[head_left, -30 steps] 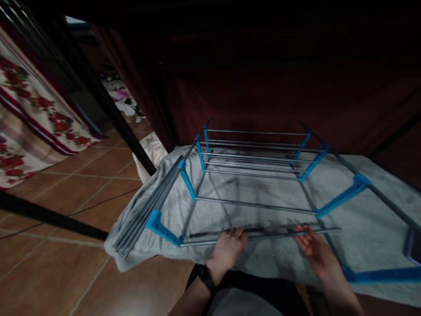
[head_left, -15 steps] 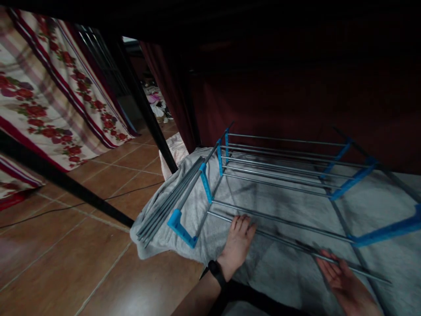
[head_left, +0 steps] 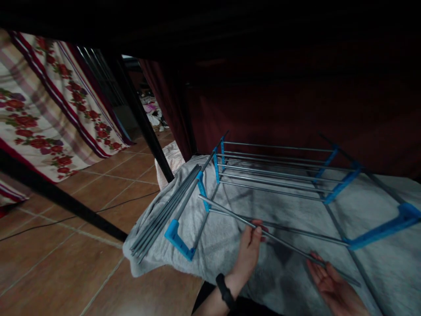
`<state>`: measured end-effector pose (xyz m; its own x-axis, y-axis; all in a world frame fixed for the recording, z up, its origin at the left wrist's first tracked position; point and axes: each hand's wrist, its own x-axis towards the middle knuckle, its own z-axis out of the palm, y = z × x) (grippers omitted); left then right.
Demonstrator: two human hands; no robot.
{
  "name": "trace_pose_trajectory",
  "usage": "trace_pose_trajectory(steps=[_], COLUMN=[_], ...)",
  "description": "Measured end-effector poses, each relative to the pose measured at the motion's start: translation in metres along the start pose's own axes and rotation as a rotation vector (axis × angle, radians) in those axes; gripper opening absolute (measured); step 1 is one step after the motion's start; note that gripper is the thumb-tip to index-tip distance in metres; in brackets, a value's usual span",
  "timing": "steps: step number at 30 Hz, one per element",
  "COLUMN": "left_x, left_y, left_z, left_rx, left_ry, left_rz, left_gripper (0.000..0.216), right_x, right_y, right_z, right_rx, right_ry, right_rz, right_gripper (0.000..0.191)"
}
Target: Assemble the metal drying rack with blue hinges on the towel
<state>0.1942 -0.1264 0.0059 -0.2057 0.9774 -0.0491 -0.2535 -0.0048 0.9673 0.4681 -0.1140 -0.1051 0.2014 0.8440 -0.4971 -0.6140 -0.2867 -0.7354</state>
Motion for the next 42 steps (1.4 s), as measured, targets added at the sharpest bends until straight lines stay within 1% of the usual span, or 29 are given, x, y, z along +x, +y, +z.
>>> trace_pose_trajectory(steps=[2, 5, 7, 9, 11, 13, 16, 18, 20, 22, 25, 28, 31, 33, 37, 42], left_x=[0.002, 0.002, 0.002, 0.005, 0.011, 0.02, 0.033, 0.04, 0.045, 0.047, 0.047, 0.043, 0.039, 0.036, 0.037, 0.043], left_y=[0.009, 0.018, 0.026, 0.04, 0.059, 0.082, 0.111, 0.118, 0.113, 0.098, 0.067, 0.039, 0.02, 0.01, -0.004, -0.019], left_z=[0.016, 0.04, 0.051, 0.056, 0.055, 0.047, 0.032, 0.023, 0.015, 0.009, 0.0, -0.01, -0.021, -0.027, -0.036, -0.046], left_rx=[-0.062, -0.092, -0.067, 0.009, 0.125, 0.255, 0.434, 0.565, 0.744, 0.956, 1.223, 1.388, 1.494, 1.543, 1.611, 1.685], left_ry=[-0.068, -0.167, -0.217, -0.245, -0.235, -0.211, -0.21, -0.228, -0.234, -0.228, -0.246, -0.289, -0.352, -0.397, -0.434, -0.465], left_rz=[0.008, 0.043, 0.088, 0.158, 0.249, 0.339, 0.472, 0.559, 0.61, 0.609, 0.552, 0.487, 0.465, 0.487, 0.545, 0.543], left_gripper=[0.061, 0.056, 0.05, 0.048, 0.047, 0.044, 0.039, 0.035, 0.035, 0.039, 0.043, 0.045, 0.05, 0.055, 0.06, 0.059], right_x=[-0.004, -0.012, -0.022, -0.034, -0.046, -0.055, -0.06, -0.059, -0.057, -0.056, -0.058, -0.059, -0.057, -0.053, -0.041, -0.026], right_y=[-0.002, -0.007, -0.008, -0.007, -0.003, 0.001, 0.003, 0.001, -0.005, -0.012, -0.02, -0.024, -0.024, -0.023, -0.015, 0.002], right_z=[0.01, 0.031, 0.049, 0.067, 0.082, 0.093, 0.1, 0.102, 0.102, 0.101, 0.101, 0.101, 0.101, 0.102, 0.102, 0.088], right_rx=[0.052, 0.094, 0.092, 0.072, 0.041, 0.013, 0.006, 0.018, 0.02, 0.018, -0.002, -0.012, 0.026, 0.065, 0.113, 0.147], right_ry=[0.048, 0.035, -0.025, -0.142, -0.281, -0.372, -0.389, -0.37, -0.343, -0.303, -0.236, -0.203, -0.191, -0.203, -0.237, -0.17], right_rz=[0.048, 0.086, 0.115, 0.171, 0.249, 0.307, 0.295, 0.239, 0.183, 0.126, 0.043, -0.01, -0.023, -0.029, -0.052, -0.083], right_gripper=[0.017, 0.021, 0.022, 0.02, 0.017, 0.016, 0.018, 0.02, 0.022, 0.028, 0.035, 0.04, 0.044, 0.041, 0.037, 0.033])
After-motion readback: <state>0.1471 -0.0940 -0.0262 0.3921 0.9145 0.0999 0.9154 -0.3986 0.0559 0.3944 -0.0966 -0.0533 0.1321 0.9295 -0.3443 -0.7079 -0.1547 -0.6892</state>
